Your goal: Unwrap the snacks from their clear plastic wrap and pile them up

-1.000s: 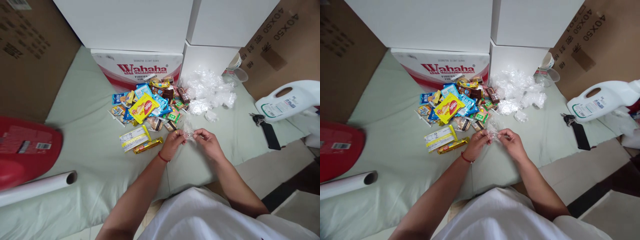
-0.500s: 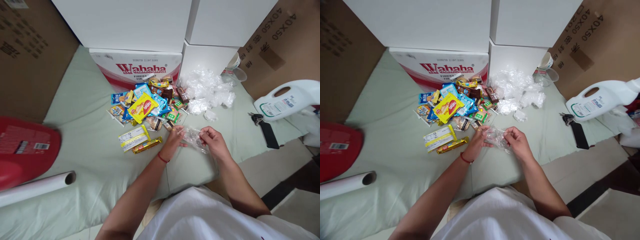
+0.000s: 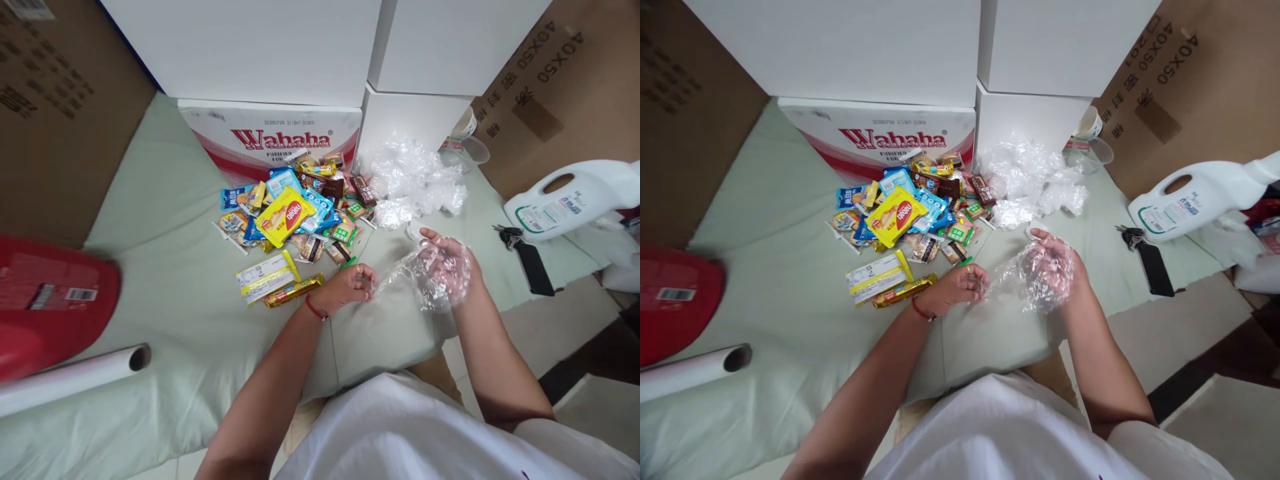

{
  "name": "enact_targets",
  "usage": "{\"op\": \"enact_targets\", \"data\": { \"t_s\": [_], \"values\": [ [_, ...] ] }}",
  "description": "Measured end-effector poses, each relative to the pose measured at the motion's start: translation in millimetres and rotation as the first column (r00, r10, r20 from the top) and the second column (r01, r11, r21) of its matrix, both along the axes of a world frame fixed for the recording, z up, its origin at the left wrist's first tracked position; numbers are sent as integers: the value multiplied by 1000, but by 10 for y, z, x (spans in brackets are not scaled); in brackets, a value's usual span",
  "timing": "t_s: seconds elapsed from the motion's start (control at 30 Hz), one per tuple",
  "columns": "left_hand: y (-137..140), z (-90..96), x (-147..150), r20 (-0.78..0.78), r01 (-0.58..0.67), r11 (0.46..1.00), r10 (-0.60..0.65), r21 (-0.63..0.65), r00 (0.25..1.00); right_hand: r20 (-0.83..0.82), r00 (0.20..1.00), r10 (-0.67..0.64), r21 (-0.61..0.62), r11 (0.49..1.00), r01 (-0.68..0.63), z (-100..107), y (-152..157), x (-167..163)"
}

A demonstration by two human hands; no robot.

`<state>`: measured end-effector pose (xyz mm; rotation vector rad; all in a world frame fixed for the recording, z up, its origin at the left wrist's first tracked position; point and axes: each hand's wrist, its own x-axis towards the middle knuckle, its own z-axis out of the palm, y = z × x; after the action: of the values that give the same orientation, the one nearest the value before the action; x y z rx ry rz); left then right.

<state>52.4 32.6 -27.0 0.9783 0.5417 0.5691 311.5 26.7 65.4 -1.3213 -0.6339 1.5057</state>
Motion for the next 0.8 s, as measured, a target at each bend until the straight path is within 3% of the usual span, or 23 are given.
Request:
{"op": "enact_targets", "data": {
  "t_s": [0.07,0.23,0.4,0.5,0.67,0.73,0.8],
  "values": [
    [4,3,0,27,-26,999,26,-20,999,-31,997,-72,-31,997,71,-69,42,60],
    [-40,-36,90,-36,-270,962,269,-44,962,-84,992,-97,-42,995,94,-240,-150,123],
    [-146,3,255,-132,-339,930,357,141,925,44,992,-117,-96,988,121,-402,-359,121],
    [-215,131,267,-196,-361,902,409,236,891,177,975,-134,-47,988,145,-463,-353,156],
    [-371,371,-39,-328,-447,794,587,412,740,235,957,-170,6,985,173,-420,-330,335],
    [-489,395,-215,-399,-424,782,607,457,688,236,968,-88,-39,994,100,-402,-339,387],
    [-635,362,-376,-479,-381,802,586,461,654,251,968,16,-85,996,6,-412,-345,401]
  ]
}}
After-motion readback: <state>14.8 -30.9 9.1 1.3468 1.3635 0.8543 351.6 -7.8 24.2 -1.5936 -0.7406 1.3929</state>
